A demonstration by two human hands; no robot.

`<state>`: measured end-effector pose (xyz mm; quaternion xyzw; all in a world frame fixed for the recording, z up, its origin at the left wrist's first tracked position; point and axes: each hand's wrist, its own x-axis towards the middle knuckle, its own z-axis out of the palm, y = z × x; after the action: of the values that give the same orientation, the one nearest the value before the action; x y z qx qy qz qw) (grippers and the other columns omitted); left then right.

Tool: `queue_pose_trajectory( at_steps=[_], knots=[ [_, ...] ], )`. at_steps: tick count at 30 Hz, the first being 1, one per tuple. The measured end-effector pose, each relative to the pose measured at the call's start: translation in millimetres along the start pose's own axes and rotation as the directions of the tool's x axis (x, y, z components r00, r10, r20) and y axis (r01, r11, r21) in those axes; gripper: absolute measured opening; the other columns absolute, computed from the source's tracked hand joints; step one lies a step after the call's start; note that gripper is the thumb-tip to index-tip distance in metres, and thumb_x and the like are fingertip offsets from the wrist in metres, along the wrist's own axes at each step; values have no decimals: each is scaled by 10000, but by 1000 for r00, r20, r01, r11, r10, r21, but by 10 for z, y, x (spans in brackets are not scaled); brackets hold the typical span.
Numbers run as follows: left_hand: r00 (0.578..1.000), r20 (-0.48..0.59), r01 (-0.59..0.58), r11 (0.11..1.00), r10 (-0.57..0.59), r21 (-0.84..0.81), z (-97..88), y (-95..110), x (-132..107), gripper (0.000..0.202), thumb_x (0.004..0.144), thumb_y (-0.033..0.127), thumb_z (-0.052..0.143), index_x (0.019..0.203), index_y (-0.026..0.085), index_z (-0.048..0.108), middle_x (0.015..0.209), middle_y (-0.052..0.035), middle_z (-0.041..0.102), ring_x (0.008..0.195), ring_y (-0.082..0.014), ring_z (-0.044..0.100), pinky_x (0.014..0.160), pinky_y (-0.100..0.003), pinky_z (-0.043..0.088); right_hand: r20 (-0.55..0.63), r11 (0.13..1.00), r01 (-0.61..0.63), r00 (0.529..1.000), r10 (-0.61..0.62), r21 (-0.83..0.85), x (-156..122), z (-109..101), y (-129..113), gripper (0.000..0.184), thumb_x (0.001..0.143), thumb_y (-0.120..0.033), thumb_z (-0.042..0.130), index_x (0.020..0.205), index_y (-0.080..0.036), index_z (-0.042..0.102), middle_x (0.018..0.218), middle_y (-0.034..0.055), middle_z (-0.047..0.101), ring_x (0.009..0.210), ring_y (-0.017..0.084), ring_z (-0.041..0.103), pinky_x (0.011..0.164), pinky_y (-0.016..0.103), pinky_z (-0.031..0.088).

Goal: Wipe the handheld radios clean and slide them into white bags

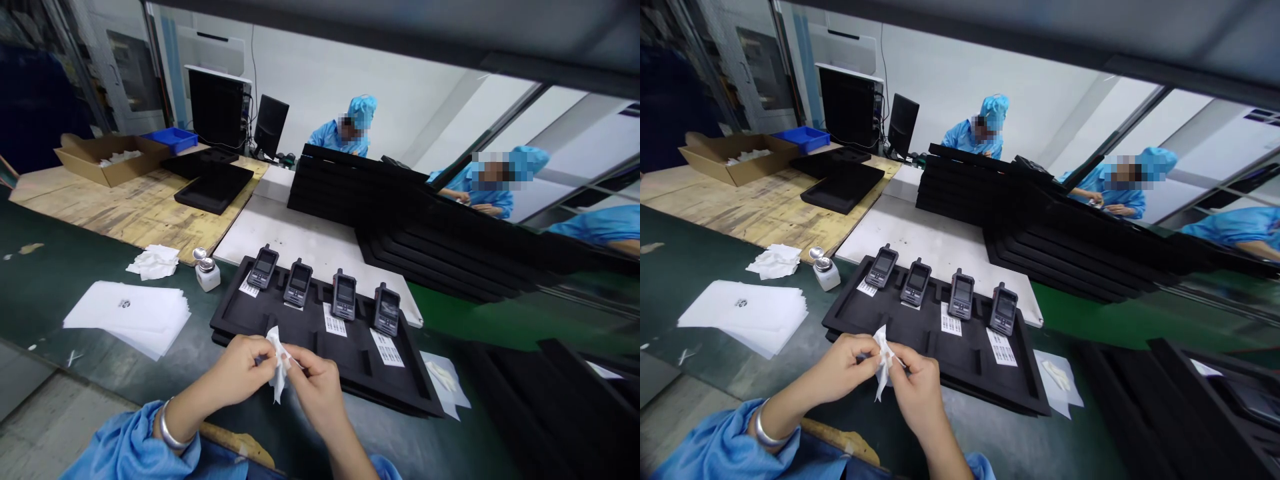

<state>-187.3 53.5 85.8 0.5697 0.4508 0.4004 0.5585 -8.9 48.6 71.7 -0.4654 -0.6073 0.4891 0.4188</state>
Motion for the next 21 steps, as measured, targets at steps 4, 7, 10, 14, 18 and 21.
queue_pose_trajectory(
  at_steps=[4,7,10,14,18,21],
  knots=[
    [986,-4,152,897,-169,-415,-54,-98,77,156,668,210,669,556,148,579,548,18,515,548,-96,427,551,-207,327,-82,919,-136,981,178,370,76,-49,47,243,739,-403,759,797,-167,755,650,27,665,555,140,535,542,239,427],
    [975,16,195,824,-221,-532,-96,-203,139,207,681,298,604,567,174,484,529,33,451,475,-89,409,479,-202,338,-47,783,-240,945,324,573,115,-108,23,227,645,-348,814,704,-157,705,578,-1,599,494,97,454,489,200,357],
    [966,70,241,762,-250,-601,-88,-281,161,256,702,361,600,599,187,443,539,41,433,444,-95,431,446,-217,399,15,710,-301,926,378,637,134,-155,-10,248,597,-323,834,701,-150,690,583,-4,588,494,90,448,484,185,349],
    [957,133,282,734,-256,-618,-49,-302,143,314,800,490,615,835,182,563,650,6,558,516,-135,550,472,-254,480,77,722,-320,934,348,614,148,-211,-39,247,622,-326,828,724,-147,692,598,4,605,491,91,461,474,178,344],
    [977,178,198,798,-116,-570,-25,-255,144,607,727,376,793,1248,201,537,854,-38,663,666,-133,616,579,-221,489,145,779,-332,942,302,532,162,-253,-86,268,656,-354,835,757,-133,720,625,32,641,506,103,501,491,189,369],
    [985,167,134,827,-49,-547,8,-217,178,599,677,312,846,1199,159,596,893,-59,685,747,-142,634,686,-234,487,155,775,-340,940,306,533,168,-250,-96,300,684,-385,832,812,-131,735,675,56,676,544,121,555,531,203,415]
  ],
)
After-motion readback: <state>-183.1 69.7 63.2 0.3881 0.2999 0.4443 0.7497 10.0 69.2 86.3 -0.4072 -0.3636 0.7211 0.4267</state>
